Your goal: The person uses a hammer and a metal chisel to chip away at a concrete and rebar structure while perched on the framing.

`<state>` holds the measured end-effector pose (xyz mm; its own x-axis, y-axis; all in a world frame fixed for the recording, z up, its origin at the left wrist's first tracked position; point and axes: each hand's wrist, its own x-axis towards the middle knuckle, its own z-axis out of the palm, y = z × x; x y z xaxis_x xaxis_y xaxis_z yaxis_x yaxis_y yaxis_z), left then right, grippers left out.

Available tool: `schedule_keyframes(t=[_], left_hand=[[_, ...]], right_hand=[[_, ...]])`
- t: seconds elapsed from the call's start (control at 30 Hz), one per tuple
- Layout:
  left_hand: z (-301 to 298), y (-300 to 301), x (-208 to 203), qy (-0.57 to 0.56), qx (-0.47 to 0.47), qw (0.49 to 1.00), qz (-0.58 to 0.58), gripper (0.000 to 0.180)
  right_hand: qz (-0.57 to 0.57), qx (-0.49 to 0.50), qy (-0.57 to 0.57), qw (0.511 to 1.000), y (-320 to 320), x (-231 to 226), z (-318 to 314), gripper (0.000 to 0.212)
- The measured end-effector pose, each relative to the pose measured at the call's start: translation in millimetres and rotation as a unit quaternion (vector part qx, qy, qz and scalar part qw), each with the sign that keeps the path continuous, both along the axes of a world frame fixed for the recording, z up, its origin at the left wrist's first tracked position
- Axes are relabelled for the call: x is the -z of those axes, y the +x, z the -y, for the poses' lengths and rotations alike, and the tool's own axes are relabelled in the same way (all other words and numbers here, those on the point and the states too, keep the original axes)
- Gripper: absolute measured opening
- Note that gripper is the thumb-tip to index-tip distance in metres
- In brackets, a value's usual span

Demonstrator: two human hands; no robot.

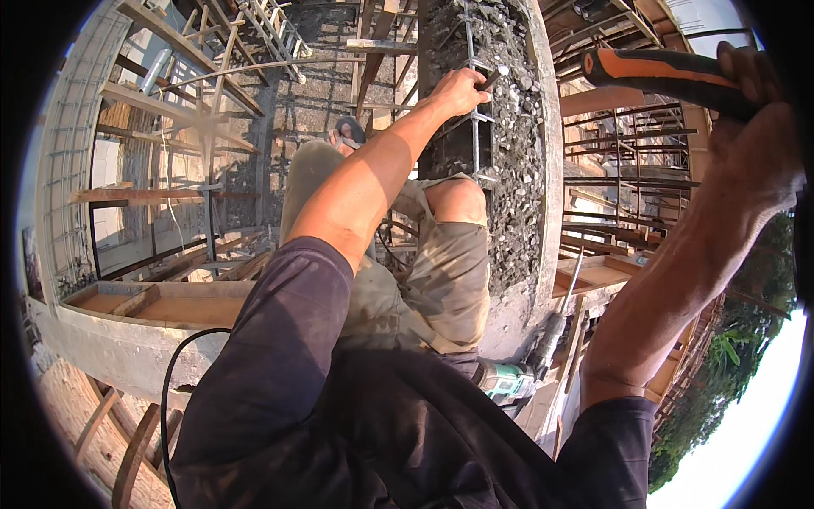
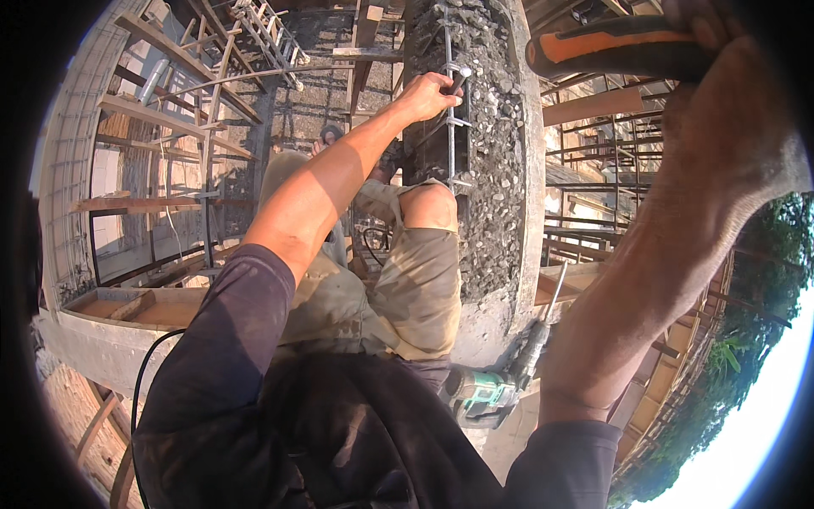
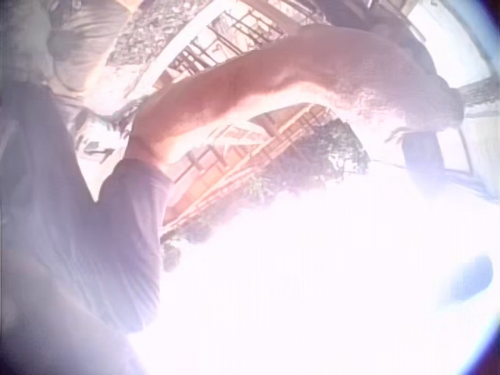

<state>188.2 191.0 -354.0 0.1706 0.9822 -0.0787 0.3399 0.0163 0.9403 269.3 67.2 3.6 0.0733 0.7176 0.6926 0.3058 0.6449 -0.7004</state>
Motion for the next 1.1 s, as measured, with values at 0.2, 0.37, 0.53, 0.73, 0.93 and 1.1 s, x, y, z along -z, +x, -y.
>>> schedule_keyframes(t=[0.2, 0.37, 0.53, 0.73, 0.93, 1.1], left_hand=[[1, 9, 3, 0.041, -0.020, 0.999, -0.013, 0.033], [2, 8, 1, 0.023, -0.017, 1.000, 0.001, 0.023], [0, 16, -9, 0.024, 0.010, 0.999, -0.040, 0.024], [4, 11, -11, 0.010, 0.020, 0.999, -0.034, 0.024], [5, 17, -5, 0.008, -0.010, 0.999, -0.029, 0.025], [1, 18, -8, -0.005, 0.022, 0.999, -0.035, 0.022]], right_hand=[[0.331, 0.046, -0.415, 0.846, 63, 169, 16, 0.027], [0.042, 0.010, -0.533, 0.845, 4, 66, 52, 0.033], [0.005, -0.088, -0.231, 0.969, 24, -62, 33, 0.030], [-0.045, 0.043, -0.171, 0.983, 27, 62, 7, 0.028], [0.031, 0.102, -0.618, 0.779, 59, 151, 47, 0.032], [-0.030, 0.096, -0.403, 0.910, 31, 28, 52, 0.030]])
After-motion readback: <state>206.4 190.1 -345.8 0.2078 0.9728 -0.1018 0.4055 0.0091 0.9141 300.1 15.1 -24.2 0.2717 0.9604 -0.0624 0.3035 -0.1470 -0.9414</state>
